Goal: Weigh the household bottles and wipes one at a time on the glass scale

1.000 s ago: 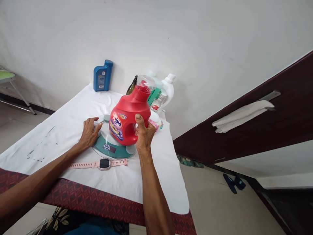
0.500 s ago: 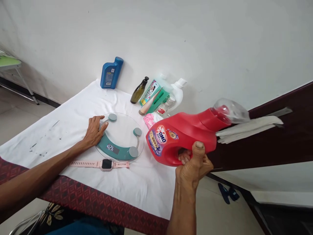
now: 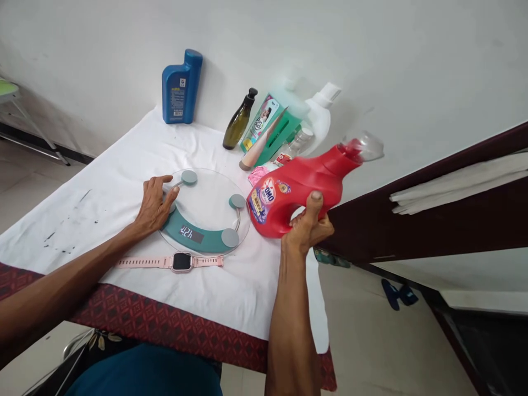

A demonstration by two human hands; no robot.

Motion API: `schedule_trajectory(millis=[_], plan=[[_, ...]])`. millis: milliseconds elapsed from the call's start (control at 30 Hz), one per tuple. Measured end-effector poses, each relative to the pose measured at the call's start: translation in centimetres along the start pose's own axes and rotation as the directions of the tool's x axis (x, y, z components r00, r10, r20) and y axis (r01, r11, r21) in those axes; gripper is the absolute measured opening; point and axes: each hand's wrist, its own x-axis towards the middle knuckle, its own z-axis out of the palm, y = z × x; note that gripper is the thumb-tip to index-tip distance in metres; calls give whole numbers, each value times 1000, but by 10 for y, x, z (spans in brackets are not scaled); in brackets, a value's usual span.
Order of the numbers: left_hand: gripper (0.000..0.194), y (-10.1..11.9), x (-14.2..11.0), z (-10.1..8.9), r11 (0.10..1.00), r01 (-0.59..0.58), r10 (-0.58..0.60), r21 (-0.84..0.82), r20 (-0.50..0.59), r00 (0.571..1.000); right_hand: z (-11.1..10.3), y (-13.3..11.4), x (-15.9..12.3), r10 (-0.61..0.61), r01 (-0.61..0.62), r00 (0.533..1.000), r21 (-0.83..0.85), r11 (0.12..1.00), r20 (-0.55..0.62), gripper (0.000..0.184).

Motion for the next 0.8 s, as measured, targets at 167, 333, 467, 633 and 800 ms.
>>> schedule_trajectory(millis=[167, 333, 467, 633, 800], plan=[[40, -1, 0, 0, 1000, 1, -1, 1, -6, 1000, 10, 0, 7, -65, 75, 995, -133, 988, 79, 51], [38, 1, -1, -1, 1000, 12, -12, -8, -24, 1000, -21, 0, -8, -424, 446, 894, -365, 817, 144, 57], [37, 3, -2, -1, 999, 31, -32, -22, -47, 998, -33, -10, -30, -744, 722, 648, -441, 532, 163, 58], [33, 5, -4, 1, 998, 36, -42, -56, -103, 994, 40, -40, -63, -710, 809, 542, -51, 586, 449, 30], [35, 5, -6, 5, 994, 5, -20, -109, -139, 990, 187, -52, -81, -208, 365, 651, -61, 929, 730, 51]])
